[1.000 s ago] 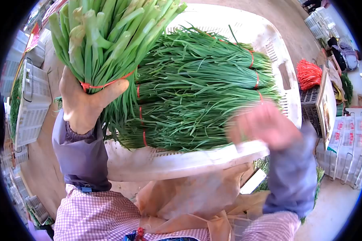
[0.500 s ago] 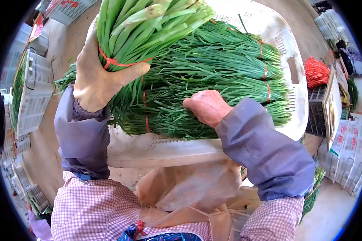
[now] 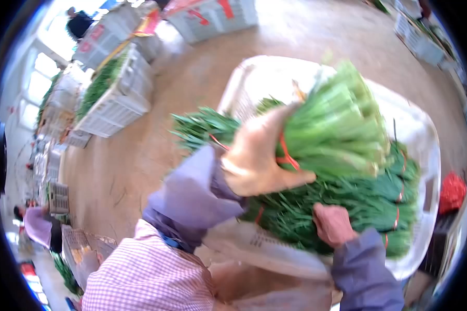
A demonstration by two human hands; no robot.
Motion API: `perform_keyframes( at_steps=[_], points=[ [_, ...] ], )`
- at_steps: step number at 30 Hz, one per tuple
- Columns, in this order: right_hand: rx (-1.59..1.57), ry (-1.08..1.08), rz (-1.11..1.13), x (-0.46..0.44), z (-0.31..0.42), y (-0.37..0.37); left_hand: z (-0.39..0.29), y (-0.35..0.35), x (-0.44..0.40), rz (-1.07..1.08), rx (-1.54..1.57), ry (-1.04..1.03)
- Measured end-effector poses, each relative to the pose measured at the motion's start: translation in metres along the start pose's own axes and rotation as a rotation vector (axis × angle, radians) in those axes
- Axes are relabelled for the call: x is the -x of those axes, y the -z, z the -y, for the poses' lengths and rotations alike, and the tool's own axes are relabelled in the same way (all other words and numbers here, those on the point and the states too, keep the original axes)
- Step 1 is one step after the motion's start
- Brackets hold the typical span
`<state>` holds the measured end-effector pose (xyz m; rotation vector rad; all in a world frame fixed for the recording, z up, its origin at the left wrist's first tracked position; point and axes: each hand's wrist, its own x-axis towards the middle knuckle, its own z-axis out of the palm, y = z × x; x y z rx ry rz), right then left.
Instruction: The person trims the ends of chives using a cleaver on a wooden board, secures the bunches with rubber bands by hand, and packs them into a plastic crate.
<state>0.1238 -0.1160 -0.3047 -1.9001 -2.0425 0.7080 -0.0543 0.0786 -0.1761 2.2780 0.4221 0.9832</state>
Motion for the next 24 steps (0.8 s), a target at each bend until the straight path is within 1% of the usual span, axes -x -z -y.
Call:
perform_keyframes(
  at_steps=[1,5,6,10,13,14,16,17,18,19,20,21,22,23,24],
  points=[
    [0.003,-0.033,0.005,0.000,0.002,0.001,0.000,-0.002,0.002,0.014,0.023,0.072],
    [-0.097,-0.075,0.019,0.003,-0.001,0.001,-0.001,0.000,0.001,0.031,0.004,0.051],
    [-0.113,-0.105,0.070,0.002,0.002,0.003,-0.002,0.000,0.002,0.043,0.004,0.055],
    [-0.285,-0.121,0.101,0.002,0.007,0.005,-0.002,0.000,0.004,0.048,-0.018,0.059],
    [-0.662,-0.137,0.051,0.017,0.034,0.042,-0.002,0.000,0.004,0.060,-0.022,0.084],
    [-0.937,-0.176,0.021,0.032,0.042,0.052,-0.003,0.001,0.002,0.060,-0.007,0.091],
    [-1.103,-0.061,0.148,0.073,0.046,0.089,-0.005,0.002,0.001,0.074,0.039,0.116],
    [-1.190,-0.032,0.196,0.100,0.045,0.101,-0.002,-0.001,0.001,0.052,0.084,0.088],
    [-1.091,-0.086,0.402,0.116,0.043,0.120,-0.004,-0.001,0.001,0.050,0.100,0.056],
    [-1.002,-0.148,0.605,0.133,0.039,0.140,-0.002,-0.004,0.001,0.051,0.182,0.092],
    [-0.885,-0.241,0.498,0.159,0.026,0.136,-0.002,-0.006,0.000,0.106,0.163,0.113],
    [-0.749,-0.257,0.324,0.160,0.026,0.145,-0.006,-0.006,-0.001,0.117,0.204,0.119],
    [-0.726,-0.367,0.177,0.163,0.012,0.148,-0.007,-0.008,0.000,0.097,0.268,0.159],
    [-0.807,-0.402,-0.054,0.164,-0.014,0.140,-0.011,-0.006,-0.001,0.112,0.155,0.184],
    [-0.703,-0.391,-0.263,0.148,-0.028,0.149,-0.009,-0.006,0.000,0.121,0.112,0.182]
  ],
)
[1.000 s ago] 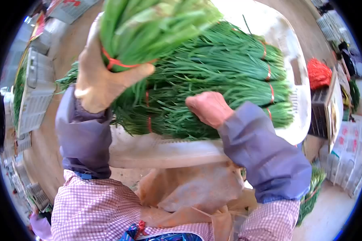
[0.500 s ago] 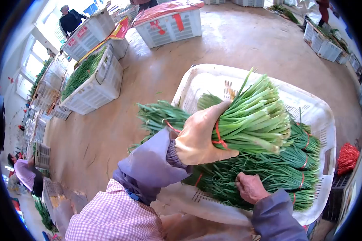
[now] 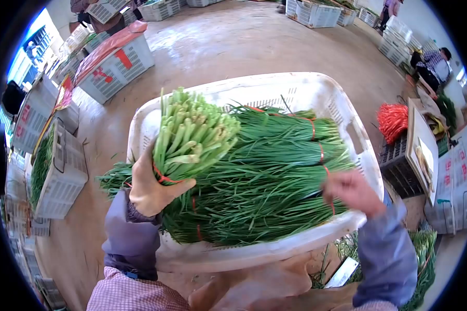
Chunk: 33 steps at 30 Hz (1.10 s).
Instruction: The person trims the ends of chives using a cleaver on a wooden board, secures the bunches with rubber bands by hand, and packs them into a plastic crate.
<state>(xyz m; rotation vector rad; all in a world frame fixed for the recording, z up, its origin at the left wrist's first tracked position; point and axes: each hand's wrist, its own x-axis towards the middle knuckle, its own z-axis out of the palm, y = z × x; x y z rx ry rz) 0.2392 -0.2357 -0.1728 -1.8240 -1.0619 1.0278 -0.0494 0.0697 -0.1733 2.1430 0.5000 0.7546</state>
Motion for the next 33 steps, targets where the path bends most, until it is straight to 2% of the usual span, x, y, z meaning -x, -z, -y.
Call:
perform_keyframes(
  at_steps=[1,2,3,4,6,7,8,10,13,16,19,20,21,23,24,27,28,31,33],
  points=[
    [-0.106,0.003,-0.187,-0.026,-0.005,0.007,0.002,0.000,0.000,-0.001,-0.046,0.003],
    [-0.008,0.054,-0.396,-0.055,-0.012,0.013,0.001,-0.002,0.000,-0.001,-0.025,0.024],
    [0.132,0.187,-0.467,-0.089,-0.040,0.031,0.000,-0.004,0.000,0.001,-0.003,0.045],
    [0.234,0.145,-0.547,-0.122,-0.061,0.042,0.000,-0.005,0.000,0.005,0.002,0.044],
    [0.441,0.314,-0.734,-0.188,-0.103,0.052,0.002,-0.007,0.000,0.020,-0.056,0.055],
    [0.551,0.280,-0.746,-0.212,-0.110,0.051,0.002,-0.007,0.001,0.024,-0.092,0.070],
    [0.658,0.244,-0.753,-0.231,-0.113,0.046,0.003,-0.009,0.001,0.028,-0.084,0.093],
    [0.713,-0.057,-0.532,-0.255,-0.106,0.035,0.008,-0.010,0.001,0.027,-0.116,0.071],
    [0.745,-0.022,-0.380,-0.265,-0.120,0.004,0.010,-0.015,0.000,0.001,-0.102,0.078],
    [0.893,0.092,-0.388,-0.255,-0.134,-0.010,0.007,-0.023,-0.001,-0.042,-0.034,0.092],
    [0.988,0.212,-0.422,-0.232,-0.124,-0.011,0.002,-0.025,-0.004,-0.052,-0.101,0.111],
    [0.967,0.122,-0.343,-0.228,-0.115,-0.010,0.001,-0.028,-0.004,-0.079,-0.079,0.122],
    [0.999,0.127,-0.197,-0.239,-0.130,-0.005,0.001,-0.029,-0.005,-0.094,-0.074,0.099],
    [0.971,-0.017,-0.197,-0.222,-0.098,-0.015,0.002,-0.029,-0.009,-0.127,-0.059,0.058],
    [1.004,0.003,-0.201,-0.217,-0.097,-0.017,-0.002,-0.026,-0.014,-0.138,-0.115,-0.020],
    [1.044,0.026,-0.217,-0.213,-0.099,-0.020,-0.028,-0.015,-0.035,-0.161,-0.076,0.078],
    [1.040,0.022,-0.220,-0.214,-0.101,-0.022,-0.037,-0.015,-0.047,-0.181,-0.095,0.038],
    [1.050,0.031,-0.261,-0.212,-0.101,-0.026,-0.065,-0.024,-0.087,-0.122,-0.209,-0.099],
    [1.061,0.003,-0.231,-0.210,-0.098,-0.027,-0.077,-0.044,-0.113,-0.068,-0.448,-0.137]
  ],
)
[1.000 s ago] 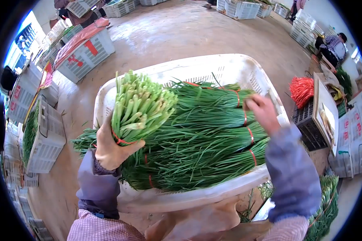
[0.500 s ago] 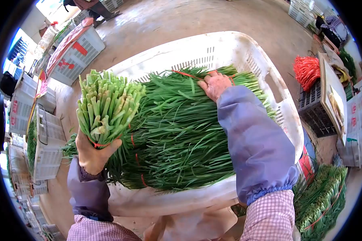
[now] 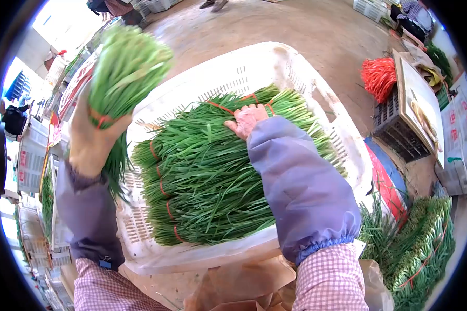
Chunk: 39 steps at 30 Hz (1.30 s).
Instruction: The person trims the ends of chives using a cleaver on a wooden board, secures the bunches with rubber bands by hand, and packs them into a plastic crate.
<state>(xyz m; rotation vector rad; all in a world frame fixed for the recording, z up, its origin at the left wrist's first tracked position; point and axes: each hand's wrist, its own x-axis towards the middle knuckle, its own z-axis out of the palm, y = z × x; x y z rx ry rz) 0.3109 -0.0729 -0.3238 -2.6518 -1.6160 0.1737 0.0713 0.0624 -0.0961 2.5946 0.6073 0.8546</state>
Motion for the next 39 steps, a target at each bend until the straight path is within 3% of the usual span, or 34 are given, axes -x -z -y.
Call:
perform_keyframes(
  at_steps=[2,4,6,9,10,13,15,18,22,25,28,31,34,37,39],
  points=[
    [0.017,-0.018,0.004,0.000,0.000,0.000,-0.012,-0.030,-0.031,0.055,-0.191,-0.115],
    [-0.020,-0.006,-0.092,0.002,-0.001,-0.006,-0.035,-0.076,-0.055,0.251,-0.304,-0.054],
    [-0.007,-0.021,-0.005,-0.001,-0.001,-0.004,-0.039,-0.141,-0.078,0.346,-0.430,-0.084],
    [-0.071,-0.011,-0.211,0.000,-0.002,-0.021,-0.042,-0.230,-0.085,0.390,-0.404,-0.117],
    [-0.038,-0.045,-0.067,0.003,0.000,-0.007,-0.034,-0.257,-0.088,0.426,-0.353,-0.122],
    [-0.088,0.004,-0.110,-0.005,-0.007,-0.023,-0.033,-0.299,-0.092,0.533,-0.294,-0.075],
    [-0.212,0.050,-0.129,-0.006,-0.010,-0.026,-0.027,-0.311,-0.089,0.574,-0.181,-0.029],
    [-0.059,0.033,-0.227,0.003,-0.004,-0.020,-0.012,-0.312,-0.096,0.749,0.089,-0.018],
    [-0.018,0.031,-0.220,-0.004,-0.003,-0.034,-0.009,-0.315,-0.090,0.733,0.081,-0.052],
    [-0.071,0.026,-0.283,-0.002,-0.004,-0.033,0.009,-0.334,-0.089,0.654,0.247,-0.077],
    [-0.178,0.013,-0.069,0.004,-0.005,-0.007,0.010,-0.339,-0.091,0.691,0.177,-0.010],
    [-0.068,0.051,-0.308,0.004,-0.008,-0.030,0.004,-0.336,-0.084,0.680,0.123,0.068],
    [0.014,0.119,-0.227,0.012,-0.017,-0.024,0.002,-0.334,-0.081,0.616,0.049,0.069],
    [0.157,0.024,-0.292,0.047,-0.020,-0.005,0.004,-0.337,-0.082,0.632,-0.006,0.060],
    [0.194,0.020,-0.012,0.104,-0.016,0.058,0.003,-0.332,-0.078,0.597,0.005,0.042]
  ],
)
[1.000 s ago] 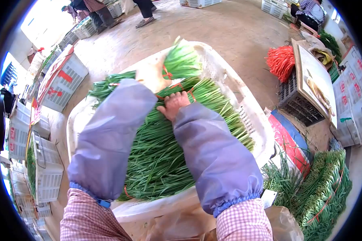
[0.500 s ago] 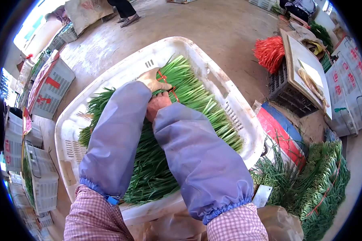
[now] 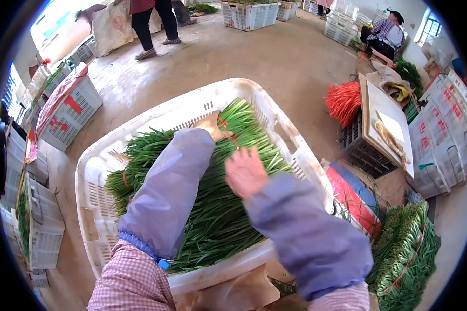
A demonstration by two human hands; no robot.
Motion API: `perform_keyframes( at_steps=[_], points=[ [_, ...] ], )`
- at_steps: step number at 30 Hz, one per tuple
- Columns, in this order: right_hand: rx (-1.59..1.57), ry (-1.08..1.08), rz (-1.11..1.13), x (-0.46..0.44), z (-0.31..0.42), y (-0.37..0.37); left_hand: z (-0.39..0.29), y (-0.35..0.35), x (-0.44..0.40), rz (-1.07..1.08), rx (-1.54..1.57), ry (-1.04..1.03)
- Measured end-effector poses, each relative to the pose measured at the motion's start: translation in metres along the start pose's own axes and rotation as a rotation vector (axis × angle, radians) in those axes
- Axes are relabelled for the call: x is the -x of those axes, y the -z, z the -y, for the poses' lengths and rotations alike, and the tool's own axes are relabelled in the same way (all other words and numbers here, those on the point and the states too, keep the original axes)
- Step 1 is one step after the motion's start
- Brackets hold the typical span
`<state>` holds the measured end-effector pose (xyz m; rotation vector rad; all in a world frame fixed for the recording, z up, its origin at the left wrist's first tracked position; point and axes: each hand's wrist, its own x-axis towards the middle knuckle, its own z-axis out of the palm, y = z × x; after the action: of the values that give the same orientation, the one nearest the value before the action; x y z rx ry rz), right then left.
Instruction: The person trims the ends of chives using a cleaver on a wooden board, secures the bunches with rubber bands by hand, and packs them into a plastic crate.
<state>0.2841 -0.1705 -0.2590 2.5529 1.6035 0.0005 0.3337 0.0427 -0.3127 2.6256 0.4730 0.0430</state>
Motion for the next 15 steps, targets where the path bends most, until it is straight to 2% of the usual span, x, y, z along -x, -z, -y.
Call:
perform_keyframes(
  at_steps=[2,4,6,9,13,14,15],
  points=[
    [-0.174,0.039,-0.205,0.062,-0.011,0.022,-0.005,0.008,0.006,0.026,-0.023,0.012],
    [-0.141,-0.085,-0.310,0.113,-0.017,0.033,-0.011,0.013,0.009,0.058,-0.035,0.031],
    [-0.251,-0.239,-0.285,0.152,-0.029,0.013,-0.018,0.019,0.017,0.063,-0.105,0.053],
    [-0.346,-0.354,-0.369,0.161,-0.031,0.003,-0.025,0.005,0.021,-0.115,-0.324,0.013],
    [-0.400,-0.389,-0.429,0.163,-0.030,-0.002,-0.014,-0.018,0.024,-0.458,-0.358,-0.246],
    [-0.392,-0.385,-0.449,0.162,-0.030,-0.003,-0.008,-0.022,0.020,-0.323,-0.311,-0.153],
    [-0.387,-0.385,-0.443,0.161,-0.031,-0.003,-0.006,-0.025,0.017,-0.322,-0.316,-0.114]
  ],
)
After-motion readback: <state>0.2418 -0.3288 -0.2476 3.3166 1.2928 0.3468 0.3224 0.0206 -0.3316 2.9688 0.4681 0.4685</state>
